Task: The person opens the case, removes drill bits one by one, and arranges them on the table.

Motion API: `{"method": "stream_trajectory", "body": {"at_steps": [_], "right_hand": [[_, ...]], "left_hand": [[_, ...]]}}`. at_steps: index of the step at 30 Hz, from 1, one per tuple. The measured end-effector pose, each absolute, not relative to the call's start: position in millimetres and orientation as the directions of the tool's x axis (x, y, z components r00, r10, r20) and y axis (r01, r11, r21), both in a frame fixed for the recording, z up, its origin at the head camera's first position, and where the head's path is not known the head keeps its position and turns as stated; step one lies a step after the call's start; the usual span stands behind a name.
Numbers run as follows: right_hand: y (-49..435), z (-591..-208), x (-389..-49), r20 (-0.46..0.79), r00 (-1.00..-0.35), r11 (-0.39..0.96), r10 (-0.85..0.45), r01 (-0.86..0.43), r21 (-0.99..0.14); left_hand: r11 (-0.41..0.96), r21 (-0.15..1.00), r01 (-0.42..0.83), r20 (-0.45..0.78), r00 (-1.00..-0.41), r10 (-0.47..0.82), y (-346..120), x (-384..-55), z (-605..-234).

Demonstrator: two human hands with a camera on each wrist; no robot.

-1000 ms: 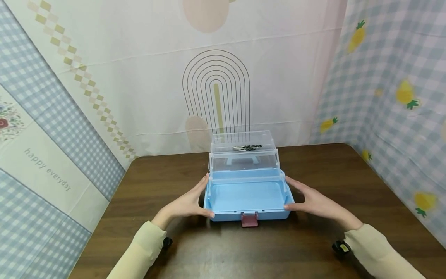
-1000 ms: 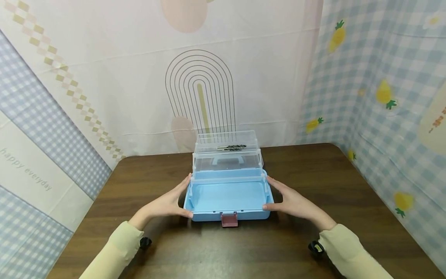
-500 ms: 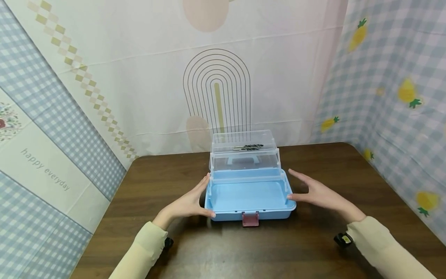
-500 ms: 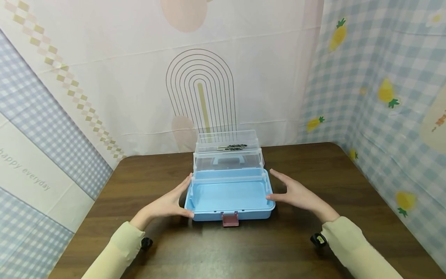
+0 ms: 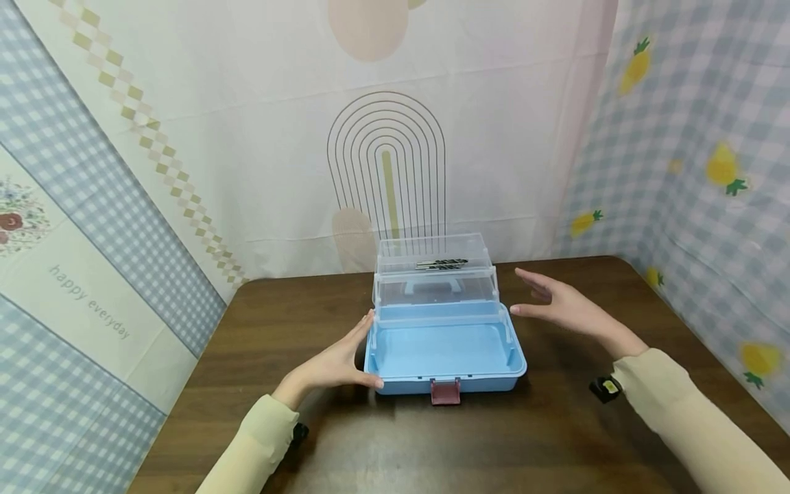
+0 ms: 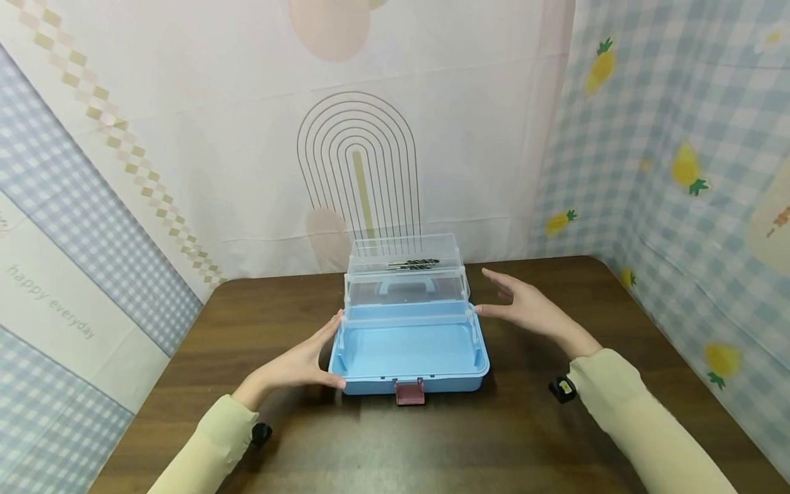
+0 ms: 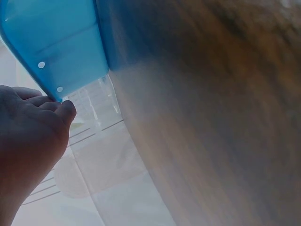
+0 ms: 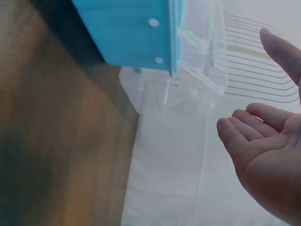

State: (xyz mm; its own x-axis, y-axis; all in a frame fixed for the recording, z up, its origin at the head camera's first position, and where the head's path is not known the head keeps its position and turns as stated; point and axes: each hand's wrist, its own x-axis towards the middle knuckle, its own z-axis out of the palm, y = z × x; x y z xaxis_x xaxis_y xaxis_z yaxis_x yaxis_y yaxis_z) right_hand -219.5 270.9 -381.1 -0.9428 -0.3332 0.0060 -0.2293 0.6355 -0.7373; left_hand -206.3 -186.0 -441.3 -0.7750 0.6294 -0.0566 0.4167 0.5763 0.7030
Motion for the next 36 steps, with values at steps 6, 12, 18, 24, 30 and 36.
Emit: {"method": "stream_trajectory", "body": {"at_steps": [6, 12, 18, 24, 30, 36], "right_hand": [[269.7, -367.6, -237.4, 0.037, -0.95, 0.622, -0.31, -0.232, -0.748], [262.2, -357.6, -257.1, 0.067, -0.952, 0.625, -0.298, -0.248, -0.741], [245.7, -346.0, -274.7, 0.091, -0.942, 0.615, -0.324, -0.282, -0.736], [226.2, -335.7, -291.8, 0.119, -0.921, 0.639, -0.371, -0.346, -0.687], [212.1, -330.0, -308.1, 0.103, -0.905, 0.646, -0.413, -0.371, -0.668], [203.4, -332.9, -324.7, 0.088, -0.89, 0.674, -0.448, -0.401, -0.621]], "left_hand": [[0.565, 0.713, 0.415, -0.043, -0.779, 0.626, -186.1, -206.0, -442.8], [0.562, 0.72, 0.408, -0.038, -0.785, 0.619, -186.7, -206.4, -446.6], [0.58, 0.703, 0.411, -0.045, -0.789, 0.613, -187.7, -206.5, -445.5], [0.594, 0.692, 0.412, -0.058, -0.788, 0.614, -186.3, -206.6, -443.3], [0.598, 0.692, 0.404, -0.066, -0.79, 0.609, -185.3, -207.1, -442.8], [0.597, 0.691, 0.408, -0.063, -0.789, 0.611, -184.9, -207.6, -443.2]]}}
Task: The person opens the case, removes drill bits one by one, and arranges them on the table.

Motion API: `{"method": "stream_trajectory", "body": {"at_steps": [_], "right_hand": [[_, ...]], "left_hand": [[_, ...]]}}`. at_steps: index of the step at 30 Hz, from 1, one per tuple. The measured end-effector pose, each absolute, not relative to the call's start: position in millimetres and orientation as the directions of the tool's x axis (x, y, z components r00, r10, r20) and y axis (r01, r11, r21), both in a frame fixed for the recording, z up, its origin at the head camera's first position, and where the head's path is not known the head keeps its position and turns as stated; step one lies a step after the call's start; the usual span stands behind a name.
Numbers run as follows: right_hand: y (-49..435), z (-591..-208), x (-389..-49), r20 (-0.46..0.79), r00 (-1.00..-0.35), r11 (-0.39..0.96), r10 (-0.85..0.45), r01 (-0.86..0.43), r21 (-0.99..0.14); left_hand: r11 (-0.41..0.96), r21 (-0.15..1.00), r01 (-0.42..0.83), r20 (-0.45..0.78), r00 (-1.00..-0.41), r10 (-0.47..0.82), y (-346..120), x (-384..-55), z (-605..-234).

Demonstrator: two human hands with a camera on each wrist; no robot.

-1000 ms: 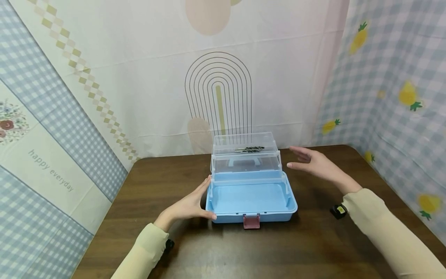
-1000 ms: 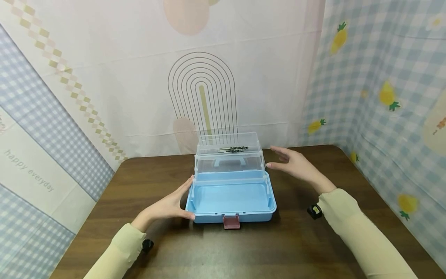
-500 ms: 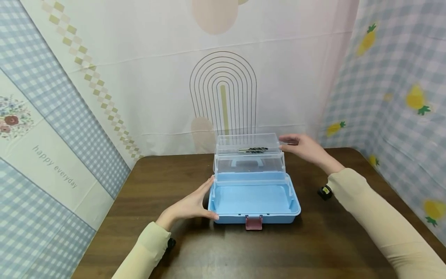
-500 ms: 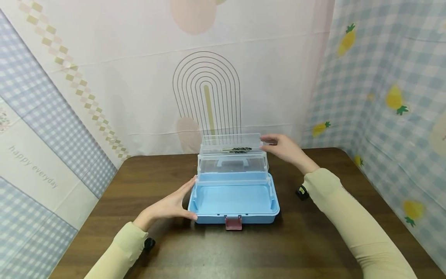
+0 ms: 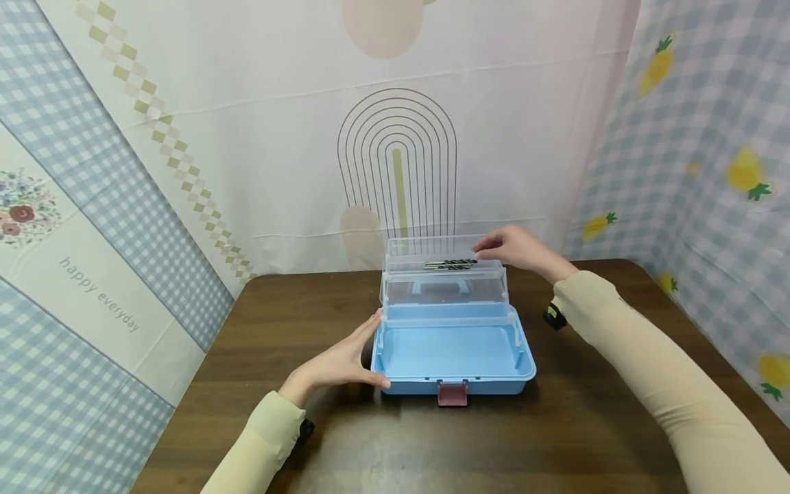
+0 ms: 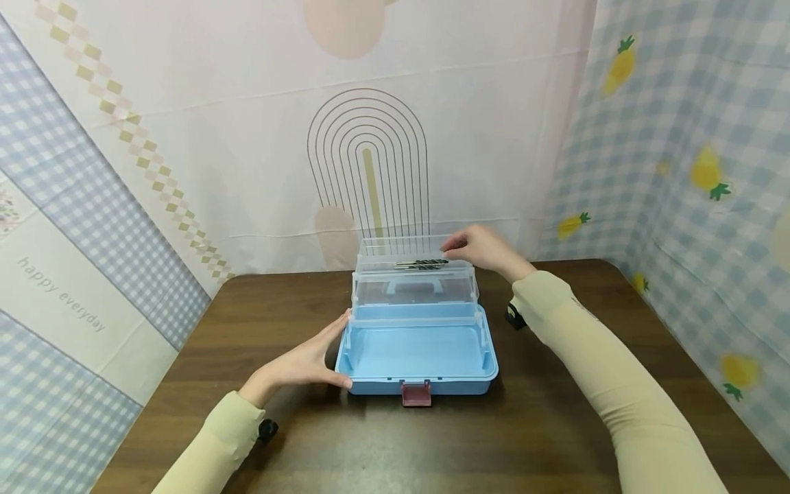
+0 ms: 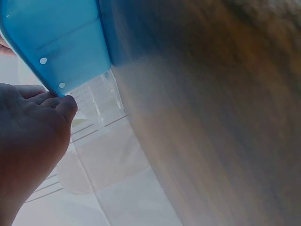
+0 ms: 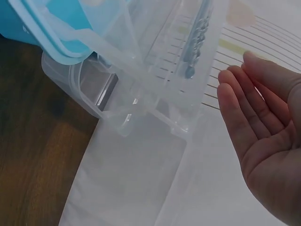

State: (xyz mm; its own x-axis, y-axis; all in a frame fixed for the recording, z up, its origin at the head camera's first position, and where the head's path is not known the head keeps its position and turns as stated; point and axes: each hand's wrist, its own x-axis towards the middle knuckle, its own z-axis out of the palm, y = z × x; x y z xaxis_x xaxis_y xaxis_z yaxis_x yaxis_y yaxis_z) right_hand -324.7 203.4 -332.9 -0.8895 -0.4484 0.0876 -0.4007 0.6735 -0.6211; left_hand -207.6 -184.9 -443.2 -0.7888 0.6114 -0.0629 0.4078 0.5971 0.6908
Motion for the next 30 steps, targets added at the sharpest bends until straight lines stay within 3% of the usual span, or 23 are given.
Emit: {"method": "stream_trajectory", "body": {"at_steps": [7, 21, 30], "right_hand": [[197.8, -342.2, -337.6, 0.074, -0.853, 0.678, -0.517, -0.46, -0.573], [194.8, -342.8, -352.2, -0.099, -0.794, 0.705, -0.6, -0.466, -0.535], [189.8, -343.7, -354.2, -0.088, -0.787, 0.697, -0.611, -0.483, -0.53]], "left_hand": [[0.596, 0.691, 0.409, -0.061, -0.788, 0.612, -184.4, -209.1, -443.1], [0.598, 0.683, 0.42, -0.057, -0.786, 0.616, -185.5, -209.8, -445.0], [0.6, 0.689, 0.406, -0.066, -0.79, 0.61, -186.0, -209.5, -445.1]]}}
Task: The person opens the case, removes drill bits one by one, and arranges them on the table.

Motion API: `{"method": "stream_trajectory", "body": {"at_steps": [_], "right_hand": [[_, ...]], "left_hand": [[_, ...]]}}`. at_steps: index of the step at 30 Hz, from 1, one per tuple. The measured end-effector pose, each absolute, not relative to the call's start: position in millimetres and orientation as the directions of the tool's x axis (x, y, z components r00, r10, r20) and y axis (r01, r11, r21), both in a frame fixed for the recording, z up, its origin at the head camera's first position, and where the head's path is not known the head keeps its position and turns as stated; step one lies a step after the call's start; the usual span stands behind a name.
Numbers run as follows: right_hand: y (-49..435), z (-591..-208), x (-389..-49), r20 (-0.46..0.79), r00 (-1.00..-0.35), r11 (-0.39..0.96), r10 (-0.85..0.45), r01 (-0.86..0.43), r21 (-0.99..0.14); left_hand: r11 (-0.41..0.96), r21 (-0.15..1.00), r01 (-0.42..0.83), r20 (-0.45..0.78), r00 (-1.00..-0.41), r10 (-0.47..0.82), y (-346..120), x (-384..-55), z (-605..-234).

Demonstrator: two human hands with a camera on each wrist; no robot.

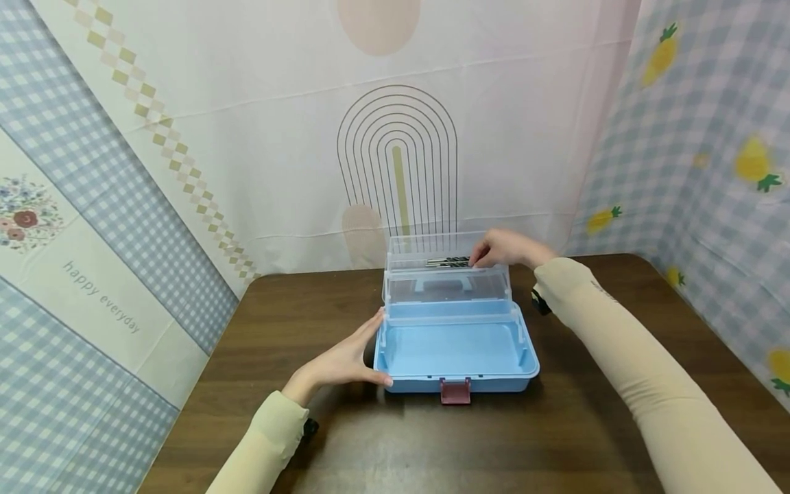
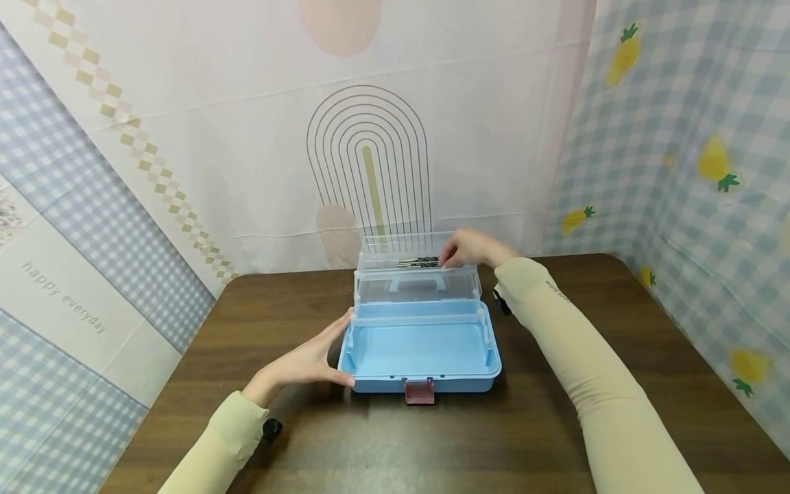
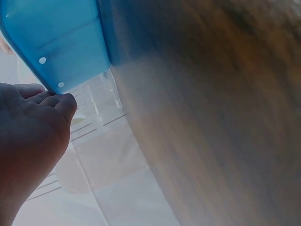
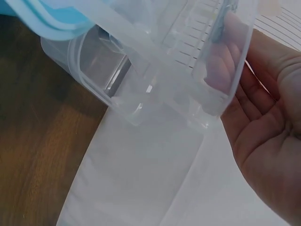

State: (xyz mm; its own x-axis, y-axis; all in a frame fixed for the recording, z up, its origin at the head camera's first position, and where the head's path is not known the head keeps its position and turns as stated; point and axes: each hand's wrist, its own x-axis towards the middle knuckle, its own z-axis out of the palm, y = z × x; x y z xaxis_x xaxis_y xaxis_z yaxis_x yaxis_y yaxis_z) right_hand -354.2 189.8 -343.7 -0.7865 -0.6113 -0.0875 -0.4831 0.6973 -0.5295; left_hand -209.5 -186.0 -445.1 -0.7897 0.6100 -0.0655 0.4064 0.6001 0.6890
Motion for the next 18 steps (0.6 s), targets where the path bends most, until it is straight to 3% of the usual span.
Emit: {"method": "stream_trajectory", "body": {"at_steps": [8, 18], "right_hand": [[187.8, -358.0, -354.7, -0.012, -0.815, 0.713, -0.579, -0.499, -0.492], [190.3, -353.5, -355.7, -0.048, -0.828, 0.726, -0.558, -0.46, -0.51]], "left_hand": [[0.597, 0.693, 0.405, -0.064, -0.789, 0.61, -186.0, -208.2, -446.1], [0.592, 0.7, 0.4, -0.064, -0.79, 0.609, -186.4, -209.6, -445.1]]}}
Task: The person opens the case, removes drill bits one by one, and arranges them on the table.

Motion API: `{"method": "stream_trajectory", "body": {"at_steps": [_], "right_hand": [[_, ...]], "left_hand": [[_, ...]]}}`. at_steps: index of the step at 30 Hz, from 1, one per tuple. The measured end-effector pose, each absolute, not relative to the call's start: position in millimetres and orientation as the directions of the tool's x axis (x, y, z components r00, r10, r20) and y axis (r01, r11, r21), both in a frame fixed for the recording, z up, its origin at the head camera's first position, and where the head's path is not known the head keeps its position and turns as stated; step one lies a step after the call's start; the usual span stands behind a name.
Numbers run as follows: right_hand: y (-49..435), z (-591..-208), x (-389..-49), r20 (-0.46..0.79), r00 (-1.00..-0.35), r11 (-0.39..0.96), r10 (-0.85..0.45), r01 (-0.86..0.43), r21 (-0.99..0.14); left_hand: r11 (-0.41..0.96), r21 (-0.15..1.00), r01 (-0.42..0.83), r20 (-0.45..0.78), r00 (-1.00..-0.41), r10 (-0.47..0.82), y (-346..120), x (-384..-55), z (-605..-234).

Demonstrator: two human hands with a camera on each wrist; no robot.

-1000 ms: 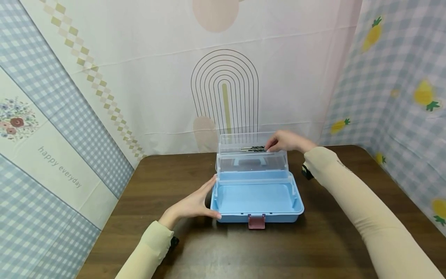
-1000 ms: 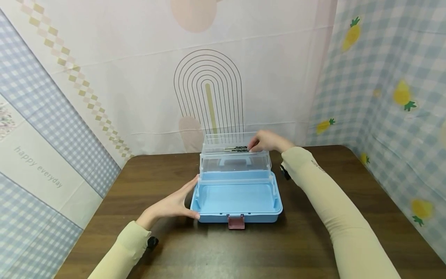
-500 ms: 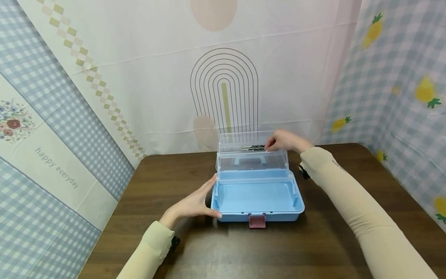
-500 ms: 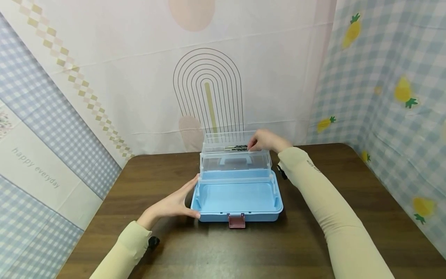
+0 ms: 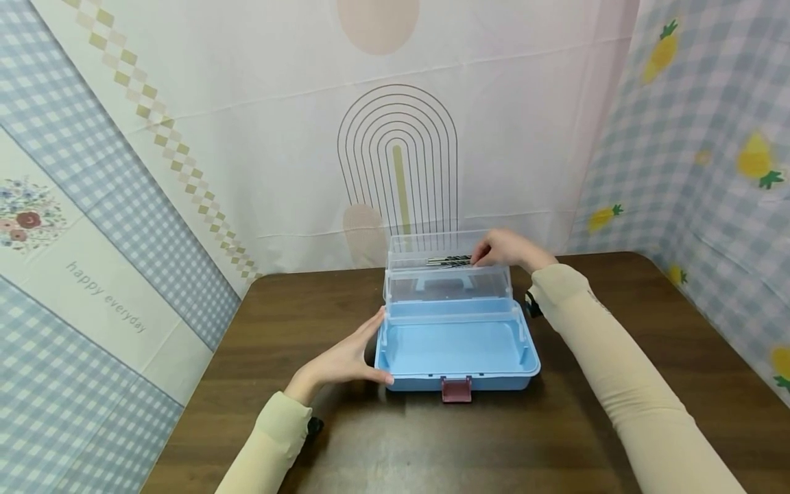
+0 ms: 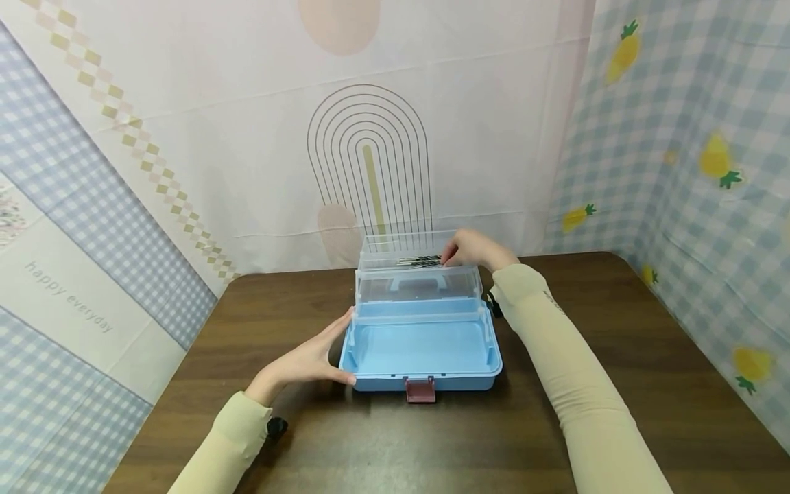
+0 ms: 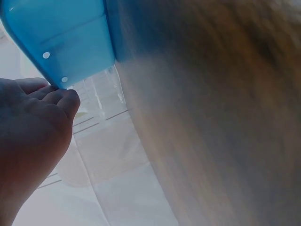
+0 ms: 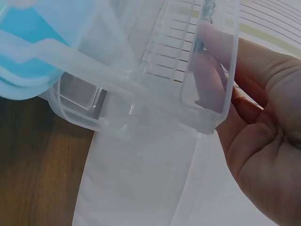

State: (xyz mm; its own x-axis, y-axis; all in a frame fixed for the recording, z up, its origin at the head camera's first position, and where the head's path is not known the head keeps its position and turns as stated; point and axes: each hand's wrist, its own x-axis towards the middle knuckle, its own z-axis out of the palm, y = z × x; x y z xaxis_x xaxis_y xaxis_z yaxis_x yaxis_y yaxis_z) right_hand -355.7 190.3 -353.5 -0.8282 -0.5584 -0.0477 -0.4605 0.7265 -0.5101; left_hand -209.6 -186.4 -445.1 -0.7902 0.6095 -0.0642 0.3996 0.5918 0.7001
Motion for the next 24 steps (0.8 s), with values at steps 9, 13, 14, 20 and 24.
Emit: {"method": "stream_trajectory", "body": {"at_steps": [9, 13, 14, 20, 24], "right_hand": [[190.6, -354.3, -351.4, 0.0, -0.834, 0.72, -0.552, -0.477, -0.505], [190.7, -355.6, -350.0, 0.022, -0.83, 0.702, -0.557, -0.485, -0.521], [190.9, -355.8, -349.5, 0.026, -0.83, 0.698, -0.557, -0.485, -0.527], [192.4, -357.0, -347.6, 0.034, -0.845, 0.692, -0.534, -0.46, -0.556], [196.2, -358.9, -347.7, 0.042, -0.858, 0.688, -0.512, -0.439, -0.578]], "left_hand": [[0.592, 0.694, 0.409, -0.052, -0.792, 0.608, -186.8, -210.8, -443.9], [0.602, 0.691, 0.401, -0.064, -0.795, 0.603, -187.2, -211.0, -443.6], [0.604, 0.69, 0.399, -0.066, -0.796, 0.601, -187.3, -211.1, -443.7], [0.597, 0.693, 0.404, -0.056, -0.795, 0.604, -187.0, -211.2, -445.2], [0.598, 0.7, 0.39, -0.07, -0.796, 0.601, -186.9, -209.1, -445.6]]}}
